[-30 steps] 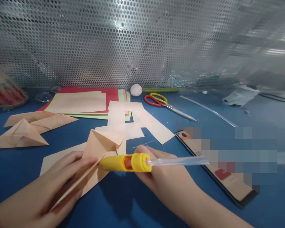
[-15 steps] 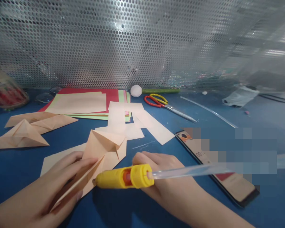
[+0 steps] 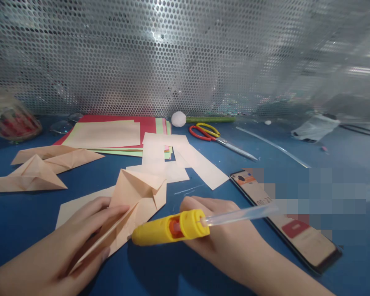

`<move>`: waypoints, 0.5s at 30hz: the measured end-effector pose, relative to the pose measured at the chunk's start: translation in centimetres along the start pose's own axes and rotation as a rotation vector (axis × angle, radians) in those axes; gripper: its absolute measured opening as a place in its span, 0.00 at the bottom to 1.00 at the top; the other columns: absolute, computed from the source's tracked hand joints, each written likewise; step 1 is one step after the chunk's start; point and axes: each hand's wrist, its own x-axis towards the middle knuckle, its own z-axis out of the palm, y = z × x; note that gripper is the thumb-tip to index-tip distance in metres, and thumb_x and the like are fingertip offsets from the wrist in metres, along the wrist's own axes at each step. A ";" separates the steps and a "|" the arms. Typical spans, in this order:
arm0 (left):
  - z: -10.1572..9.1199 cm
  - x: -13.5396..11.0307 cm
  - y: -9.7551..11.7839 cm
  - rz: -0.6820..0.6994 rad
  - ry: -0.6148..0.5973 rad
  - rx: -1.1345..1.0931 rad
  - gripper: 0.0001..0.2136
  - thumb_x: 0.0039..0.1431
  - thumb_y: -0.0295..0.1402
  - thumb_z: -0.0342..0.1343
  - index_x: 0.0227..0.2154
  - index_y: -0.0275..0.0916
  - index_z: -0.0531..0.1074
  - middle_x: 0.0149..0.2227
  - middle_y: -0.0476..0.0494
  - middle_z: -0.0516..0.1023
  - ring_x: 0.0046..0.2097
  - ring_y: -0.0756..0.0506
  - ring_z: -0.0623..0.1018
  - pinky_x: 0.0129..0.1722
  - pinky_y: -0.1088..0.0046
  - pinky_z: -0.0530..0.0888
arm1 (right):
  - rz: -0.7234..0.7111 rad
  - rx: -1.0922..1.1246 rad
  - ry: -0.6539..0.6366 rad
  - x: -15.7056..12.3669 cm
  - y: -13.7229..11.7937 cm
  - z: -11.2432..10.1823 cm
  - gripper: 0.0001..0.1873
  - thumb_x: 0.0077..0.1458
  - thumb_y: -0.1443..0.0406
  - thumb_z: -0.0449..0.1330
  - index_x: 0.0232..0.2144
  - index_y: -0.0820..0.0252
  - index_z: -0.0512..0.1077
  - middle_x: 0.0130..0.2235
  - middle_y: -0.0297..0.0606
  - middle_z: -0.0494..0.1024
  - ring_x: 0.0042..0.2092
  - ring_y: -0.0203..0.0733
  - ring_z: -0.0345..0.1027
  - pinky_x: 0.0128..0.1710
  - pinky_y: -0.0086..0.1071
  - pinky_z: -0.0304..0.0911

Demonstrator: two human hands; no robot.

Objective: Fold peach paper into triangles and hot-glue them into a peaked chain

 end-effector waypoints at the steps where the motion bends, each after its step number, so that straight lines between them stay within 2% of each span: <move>1: 0.0 0.0 0.0 -0.005 -0.006 0.005 0.13 0.55 0.31 0.45 0.37 0.48 0.74 0.40 0.49 0.78 0.41 0.46 0.79 0.42 0.76 0.78 | 0.006 0.002 0.000 0.0 0.0 0.0 0.10 0.60 0.64 0.57 0.27 0.51 0.61 0.21 0.22 0.68 0.18 0.32 0.62 0.17 0.26 0.54; 6: -0.2 0.1 0.2 -0.022 -0.018 -0.006 0.12 0.55 0.31 0.46 0.37 0.47 0.74 0.40 0.48 0.78 0.40 0.46 0.79 0.41 0.75 0.78 | 0.046 0.006 -0.020 -0.3 0.3 0.5 0.11 0.60 0.65 0.55 0.25 0.51 0.62 0.20 0.24 0.70 0.17 0.33 0.64 0.15 0.26 0.58; 11: -0.2 0.1 0.1 0.009 -0.032 0.000 0.13 0.55 0.30 0.46 0.37 0.47 0.74 0.40 0.48 0.78 0.40 0.47 0.79 0.41 0.76 0.78 | 0.106 -0.037 -0.042 0.0 -0.2 0.1 0.07 0.53 0.67 0.54 0.24 0.51 0.68 0.22 0.29 0.78 0.19 0.39 0.72 0.19 0.30 0.66; 15: -0.4 0.3 0.3 0.024 -0.023 0.008 0.15 0.55 0.30 0.44 0.39 0.47 0.75 0.40 0.49 0.78 0.40 0.47 0.79 0.40 0.77 0.78 | 0.138 -0.026 -0.064 0.7 -0.9 -0.5 0.09 0.48 0.69 0.54 0.19 0.52 0.67 0.20 0.27 0.76 0.18 0.36 0.72 0.18 0.26 0.65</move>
